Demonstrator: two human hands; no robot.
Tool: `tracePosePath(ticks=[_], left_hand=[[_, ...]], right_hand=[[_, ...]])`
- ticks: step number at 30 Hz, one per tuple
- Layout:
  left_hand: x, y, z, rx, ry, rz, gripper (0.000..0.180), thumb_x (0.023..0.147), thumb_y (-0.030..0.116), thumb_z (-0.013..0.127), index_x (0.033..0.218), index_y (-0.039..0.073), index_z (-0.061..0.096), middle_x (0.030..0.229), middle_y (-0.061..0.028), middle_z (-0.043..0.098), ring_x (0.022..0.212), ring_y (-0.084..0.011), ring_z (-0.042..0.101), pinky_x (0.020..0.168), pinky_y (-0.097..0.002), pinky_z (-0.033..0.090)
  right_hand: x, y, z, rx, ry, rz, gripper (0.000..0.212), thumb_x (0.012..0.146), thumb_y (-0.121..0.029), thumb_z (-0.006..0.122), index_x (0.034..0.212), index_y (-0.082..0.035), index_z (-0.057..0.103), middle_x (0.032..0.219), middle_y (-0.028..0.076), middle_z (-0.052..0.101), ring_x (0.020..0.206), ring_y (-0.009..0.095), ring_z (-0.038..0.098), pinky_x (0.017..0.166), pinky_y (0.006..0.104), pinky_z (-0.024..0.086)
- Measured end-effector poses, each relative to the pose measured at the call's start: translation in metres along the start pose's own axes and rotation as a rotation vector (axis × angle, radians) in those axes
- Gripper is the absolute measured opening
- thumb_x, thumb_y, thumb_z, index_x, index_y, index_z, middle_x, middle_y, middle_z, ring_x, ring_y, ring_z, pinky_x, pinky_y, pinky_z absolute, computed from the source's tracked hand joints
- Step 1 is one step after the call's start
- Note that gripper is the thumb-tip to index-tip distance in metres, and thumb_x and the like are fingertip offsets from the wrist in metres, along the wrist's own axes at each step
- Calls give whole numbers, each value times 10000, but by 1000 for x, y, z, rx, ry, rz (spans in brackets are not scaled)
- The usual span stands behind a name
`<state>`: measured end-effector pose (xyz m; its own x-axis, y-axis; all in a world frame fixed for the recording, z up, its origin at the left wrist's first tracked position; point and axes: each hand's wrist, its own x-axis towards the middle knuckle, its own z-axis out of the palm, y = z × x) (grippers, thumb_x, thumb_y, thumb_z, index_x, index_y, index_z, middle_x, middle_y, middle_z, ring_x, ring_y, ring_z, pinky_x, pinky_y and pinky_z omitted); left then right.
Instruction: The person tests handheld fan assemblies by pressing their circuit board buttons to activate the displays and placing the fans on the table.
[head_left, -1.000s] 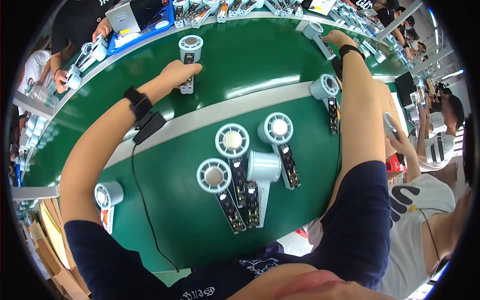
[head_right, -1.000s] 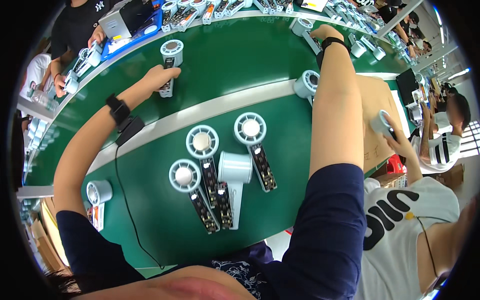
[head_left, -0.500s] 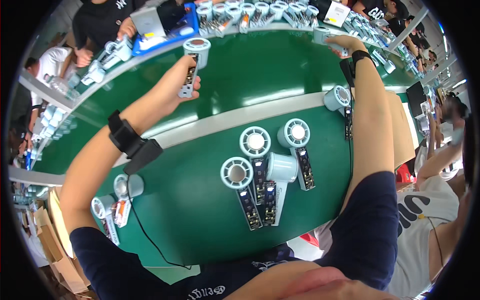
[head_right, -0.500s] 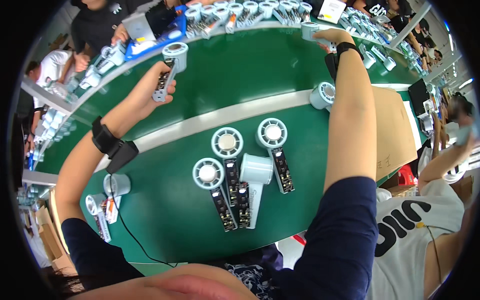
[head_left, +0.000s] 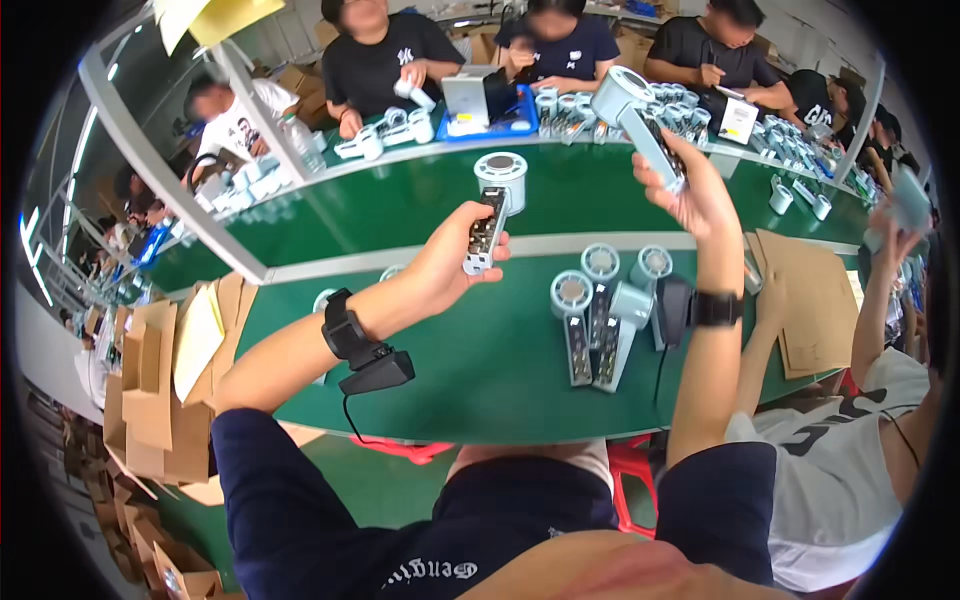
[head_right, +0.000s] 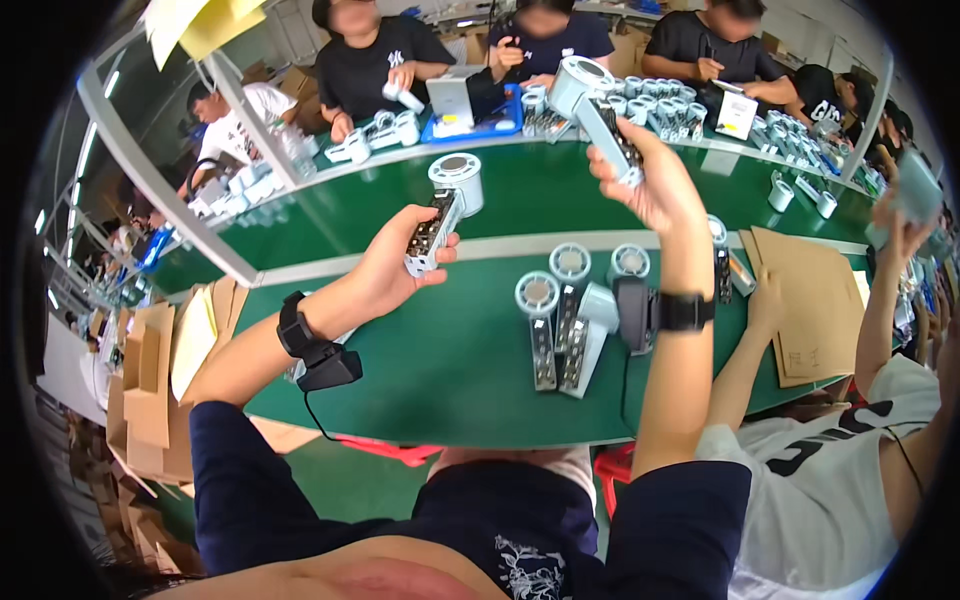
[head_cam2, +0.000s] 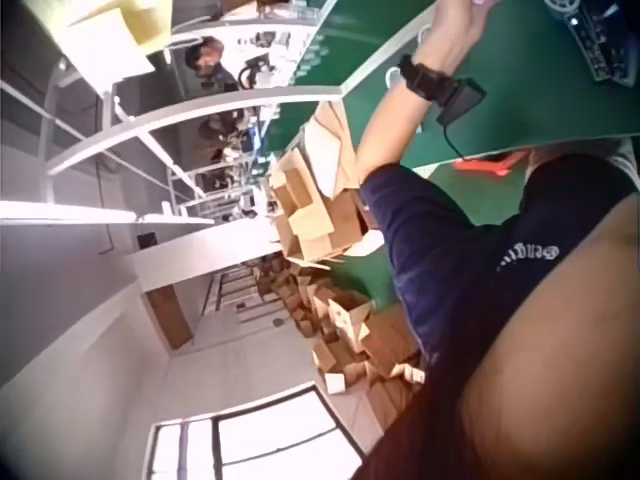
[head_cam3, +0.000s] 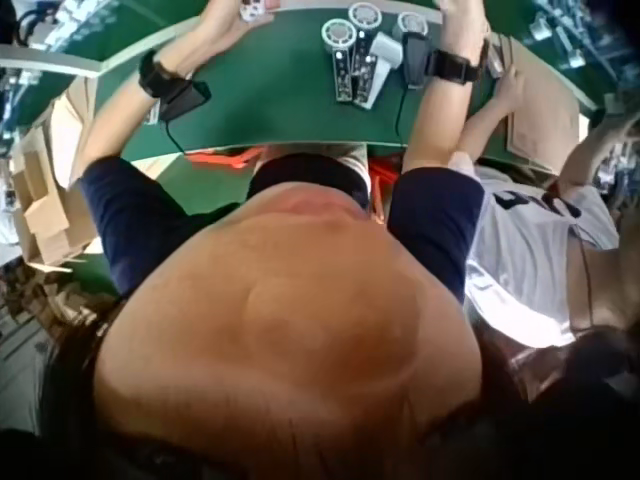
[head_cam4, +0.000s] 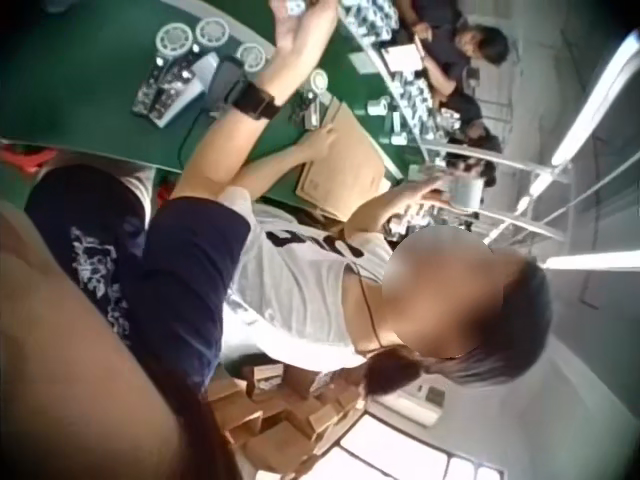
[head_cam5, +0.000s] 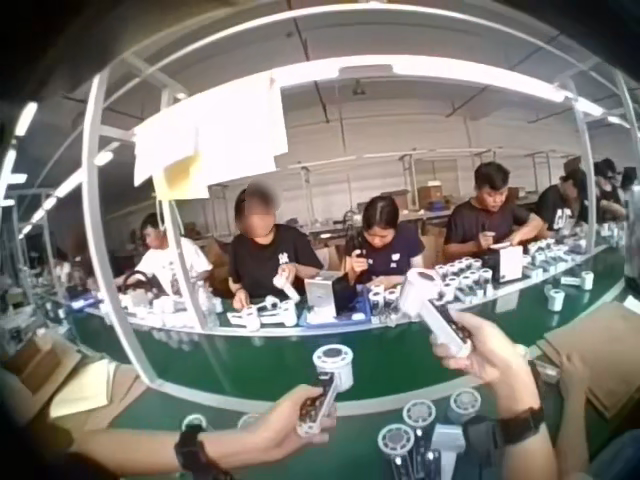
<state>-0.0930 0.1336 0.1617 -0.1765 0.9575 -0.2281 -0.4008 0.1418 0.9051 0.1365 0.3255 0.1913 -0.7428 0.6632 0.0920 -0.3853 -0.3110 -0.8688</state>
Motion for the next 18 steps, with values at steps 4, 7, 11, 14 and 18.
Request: tracePosePath(ticks=[4,7,11,14,18], left_hand=[[-51,-49,-17,-141,-127,-14,236,938,290,409,1010,73,468,832,-44,525,668,-121,511,537,-268,426],[-83,-95,-25,-256,-186,35,250,957,267,380,1076,58,446,886,-51,516,669,-104,475,473,-248,388],[-109,-132,-14,-184,-77,151,280,971,256,363,1151,44,391,943,-69,488,679,-105,474,470,-236,388],[-112,-155,-7,-90,45,319,341,978,250,363,1230,22,337,974,-82,479,685,-105,475,470,-239,400],[-103,-179,-10,-82,146,393,413,984,215,379,1330,27,254,983,-78,483,704,-99,489,486,-241,419]], right_hand=[[-83,61,55,125,-37,7,326,983,-270,372,1057,31,473,806,77,516,612,91,453,396,196,332],[-129,109,78,29,81,12,324,988,-275,355,1032,23,474,798,65,501,588,80,423,394,195,290],[-155,168,81,46,129,78,325,992,-290,344,984,11,469,799,57,492,580,70,417,404,192,282],[-159,201,93,89,104,114,313,994,-292,337,979,-5,462,799,53,488,572,70,414,409,194,288],[-160,227,90,36,89,150,292,997,-290,325,992,-26,450,798,47,485,565,66,415,415,196,295]])
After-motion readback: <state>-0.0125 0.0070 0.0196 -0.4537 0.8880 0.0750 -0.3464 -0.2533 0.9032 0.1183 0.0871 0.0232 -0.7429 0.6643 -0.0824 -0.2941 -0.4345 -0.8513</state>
